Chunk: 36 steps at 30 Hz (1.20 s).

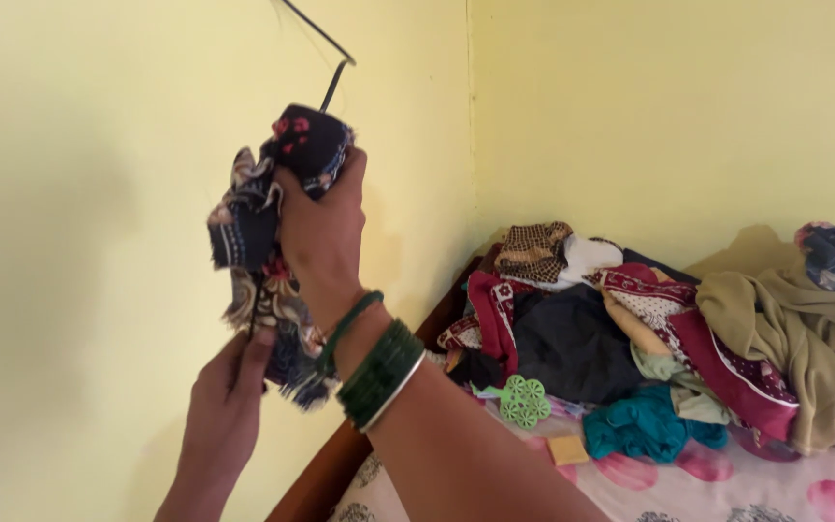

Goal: The person cleans the cables, back panel of a television, and a nearby electrical switch plate using a cloth.

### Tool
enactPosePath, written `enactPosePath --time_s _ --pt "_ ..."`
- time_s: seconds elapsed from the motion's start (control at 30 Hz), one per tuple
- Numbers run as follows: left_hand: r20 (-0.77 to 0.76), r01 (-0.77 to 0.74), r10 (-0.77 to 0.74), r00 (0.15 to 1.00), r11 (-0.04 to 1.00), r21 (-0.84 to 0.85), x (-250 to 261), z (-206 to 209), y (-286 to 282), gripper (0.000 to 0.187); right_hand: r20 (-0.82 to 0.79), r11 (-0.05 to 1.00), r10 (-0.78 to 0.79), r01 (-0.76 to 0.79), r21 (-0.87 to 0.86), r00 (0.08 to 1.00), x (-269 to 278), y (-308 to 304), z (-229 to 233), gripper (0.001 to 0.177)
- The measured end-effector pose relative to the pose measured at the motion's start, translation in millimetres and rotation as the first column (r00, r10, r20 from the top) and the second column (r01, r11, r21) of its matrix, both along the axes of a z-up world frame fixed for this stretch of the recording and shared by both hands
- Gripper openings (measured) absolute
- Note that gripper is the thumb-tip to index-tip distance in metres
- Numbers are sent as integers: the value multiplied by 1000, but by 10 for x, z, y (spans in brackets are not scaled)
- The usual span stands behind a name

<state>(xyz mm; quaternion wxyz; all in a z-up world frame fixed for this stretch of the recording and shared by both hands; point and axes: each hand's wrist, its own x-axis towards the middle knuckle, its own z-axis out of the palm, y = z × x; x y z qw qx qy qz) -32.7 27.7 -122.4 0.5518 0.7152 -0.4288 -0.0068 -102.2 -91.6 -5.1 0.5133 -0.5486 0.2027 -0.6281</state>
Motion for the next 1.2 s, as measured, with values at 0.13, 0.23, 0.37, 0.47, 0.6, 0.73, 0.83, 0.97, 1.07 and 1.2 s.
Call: enactPosePath --time_s 0.13,0.23,0.37,0.47,0.6,0.73,0.83,0.97,1.07,1.2 --pt "-342 83 -142 929 980 -183 -91 -19 66 50 39 999 30 -31 22 999 -12 59 -92 51" --pt "-397 13 -79 914 986 -167 -95 38 18 46 -101 995 72 -79 -66 992 22 134 -246 57" --pt "-582 124 -386 716 891 -437 -23 49 -109 23 -320 958 175 -236 -165 931 -25 233 -396 67" --pt "-629 70 -560 540 774 -629 57 54 -117 24 -280 968 232 -249 -27 932 -208 167 -307 59" --pt "-659 -65 -642 391 695 -716 115 177 -138 19 -95 996 62 -56 69 994 -361 136 -295 58" --pt "-591 37 -732 340 638 -769 5 342 -189 36 -68 937 -81 53 -345 994 -304 405 -615 55" --pt "-620 3 -712 329 657 -754 -160 466 -188 44 -177 793 -201 54 -607 963 -344 524 -764 61" --pt "-624 -31 -655 426 678 -734 -350 541 -202 38 -361 882 -218 25 -471 907 -283 226 -545 62" --pt "-602 -5 -659 450 672 -740 -367 598 -226 40 -372 909 -81 -85 -409 925 -309 198 -455 57" --pt "-525 101 -765 372 596 -797 -255 599 -220 37 -389 824 -148 -104 -557 910 -468 354 -462 61"
